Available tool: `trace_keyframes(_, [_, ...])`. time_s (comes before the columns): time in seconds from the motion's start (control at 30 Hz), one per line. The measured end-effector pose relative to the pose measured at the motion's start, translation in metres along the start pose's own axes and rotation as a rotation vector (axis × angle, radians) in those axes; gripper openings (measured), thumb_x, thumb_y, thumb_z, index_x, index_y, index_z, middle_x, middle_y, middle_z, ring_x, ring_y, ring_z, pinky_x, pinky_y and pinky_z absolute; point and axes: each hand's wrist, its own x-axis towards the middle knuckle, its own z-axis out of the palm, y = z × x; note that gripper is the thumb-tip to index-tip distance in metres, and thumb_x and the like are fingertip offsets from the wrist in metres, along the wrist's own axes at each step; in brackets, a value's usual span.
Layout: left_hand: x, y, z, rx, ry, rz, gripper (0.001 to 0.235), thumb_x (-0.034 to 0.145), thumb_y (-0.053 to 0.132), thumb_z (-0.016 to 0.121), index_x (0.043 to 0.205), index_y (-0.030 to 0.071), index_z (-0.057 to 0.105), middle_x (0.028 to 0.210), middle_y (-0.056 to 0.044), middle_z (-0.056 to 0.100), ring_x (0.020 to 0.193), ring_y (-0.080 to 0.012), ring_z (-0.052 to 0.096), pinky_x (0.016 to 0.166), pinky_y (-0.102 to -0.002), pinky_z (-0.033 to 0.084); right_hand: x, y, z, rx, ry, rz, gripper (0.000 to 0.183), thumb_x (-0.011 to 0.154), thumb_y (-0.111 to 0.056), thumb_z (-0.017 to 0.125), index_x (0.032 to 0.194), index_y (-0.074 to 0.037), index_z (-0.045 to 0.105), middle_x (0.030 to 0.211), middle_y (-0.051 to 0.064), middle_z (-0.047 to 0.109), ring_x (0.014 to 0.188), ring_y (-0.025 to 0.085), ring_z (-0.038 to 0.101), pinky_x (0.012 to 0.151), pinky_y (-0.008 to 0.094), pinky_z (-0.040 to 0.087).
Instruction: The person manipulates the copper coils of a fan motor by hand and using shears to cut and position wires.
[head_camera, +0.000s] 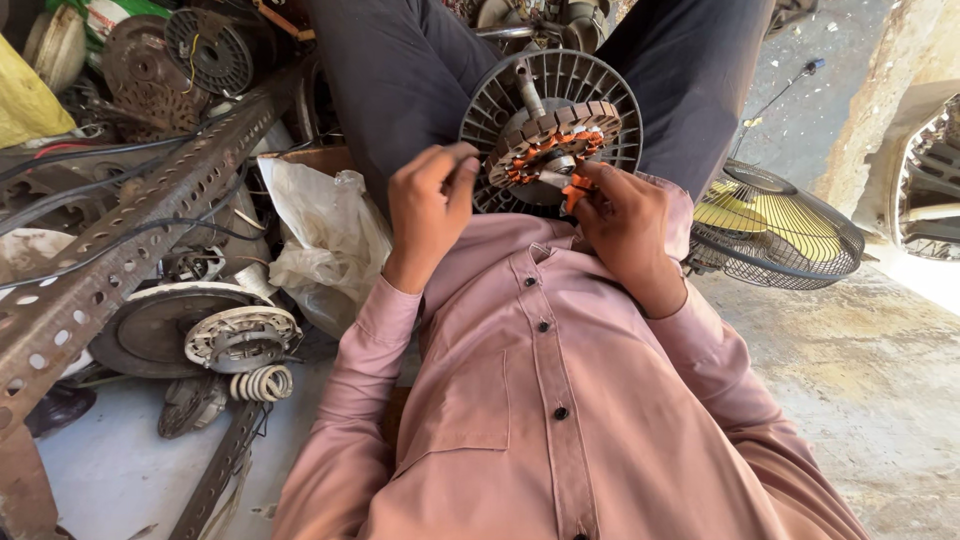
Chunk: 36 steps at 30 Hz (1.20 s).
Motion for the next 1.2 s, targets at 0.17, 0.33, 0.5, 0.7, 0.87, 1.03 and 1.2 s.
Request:
trace_keyframes(0.17, [-0.003, 0.02, -0.008, 0.031, 0.178, 0.103, 0.009, 0.097, 0.009, 0.07, 0.092, 0.001, 0.071, 0.073, -0.007, 0.062, 0.057, -0.0169, 0.054, 0.052, -0.035, 0.037, -0.007, 0.009, 0.006, 0.281, 0.048, 0.245, 0.029, 0.085, 0.005, 0.081, 0.112, 0.001, 0.072, 0.088, 0.008, 0.074, 0.076, 0.011, 0.068, 0.069, 0.024, 0.054])
trace_keyframes(0.33, [-0.021, 0.053, 0.016, -0.112, -0.149, 0.195, 0.024, 0.102, 0.025, 0.07, 0.101, 0.001, 0.066, 0.08, -0.006, 0.061, 0.064, -0.0169, 0.061, 0.058, -0.033, 0.047, -0.01, 0.014, 0.0, 0.8, 0.12, 0.429, 0.029, 0.088, 0.006, 0.079, 0.114, 0.002, 0.066, 0.096, 0.007, 0.074, 0.086, 0.012, 0.073, 0.08, 0.023, 0.06])
trace_keyframes(0.5, [-0.022, 0.072, 0.041, -0.332, -0.259, 0.087, 0.028, 0.107, 0.025, 0.061, 0.108, -0.003, 0.062, 0.091, -0.013, 0.062, 0.073, -0.0224, 0.063, 0.064, -0.036, 0.05, -0.02, -0.011, -0.009, 1.255, 0.183, 0.508, 0.032, 0.086, 0.007, 0.078, 0.114, 0.001, 0.064, 0.089, 0.01, 0.073, 0.078, 0.013, 0.071, 0.073, 0.023, 0.057])
trace_keyframes(0.7, [-0.028, 0.071, 0.034, -0.573, -0.29, 0.049, 0.023, 0.113, 0.017, 0.053, 0.099, 0.001, 0.059, 0.085, -0.007, 0.06, 0.077, -0.0193, 0.062, 0.07, -0.035, 0.048, -0.018, -0.027, -0.024, 0.856, 0.135, 0.24, 0.032, 0.083, 0.004, 0.086, 0.105, 0.0, 0.063, 0.093, 0.009, 0.069, 0.074, 0.01, 0.067, 0.063, 0.02, 0.054])
trace_keyframes(0.87, [-0.023, 0.082, 0.023, -0.697, -0.281, -0.023, 0.02, 0.112, 0.013, 0.053, 0.098, 0.0, 0.059, 0.082, -0.005, 0.055, 0.071, -0.0159, 0.05, 0.067, -0.029, 0.041, -0.006, -0.048, -0.047, 0.804, 0.028, 0.078, 0.026, 0.087, -0.001, 0.083, 0.107, 0.001, 0.066, 0.098, 0.008, 0.071, 0.079, 0.011, 0.069, 0.069, 0.021, 0.057])
trace_keyframes(1.03, [-0.016, 0.089, 0.008, -0.454, -0.14, 0.065, 0.017, 0.107, 0.01, 0.059, 0.093, 0.0, 0.06, 0.077, -0.005, 0.052, 0.062, -0.0146, 0.044, 0.06, -0.031, 0.035, 0.005, -0.069, -0.076, 0.491, -0.336, 0.058, 0.03, 0.071, -0.011, 0.088, 0.095, 0.001, 0.075, 0.07, -0.001, 0.06, 0.055, 0.003, 0.049, 0.05, 0.019, 0.037])
trace_keyframes(1.2, [-0.012, 0.096, 0.006, -0.457, -0.153, 0.124, 0.014, 0.106, 0.009, 0.062, 0.096, -0.001, 0.063, 0.082, -0.008, 0.061, 0.067, -0.0185, 0.058, 0.063, -0.032, 0.045, 0.008, -0.071, -0.084, 0.451, -0.415, 0.049, 0.039, 0.07, -0.015, 0.086, 0.102, 0.003, 0.076, 0.073, -0.001, 0.056, 0.057, 0.005, 0.045, 0.05, 0.021, 0.033])
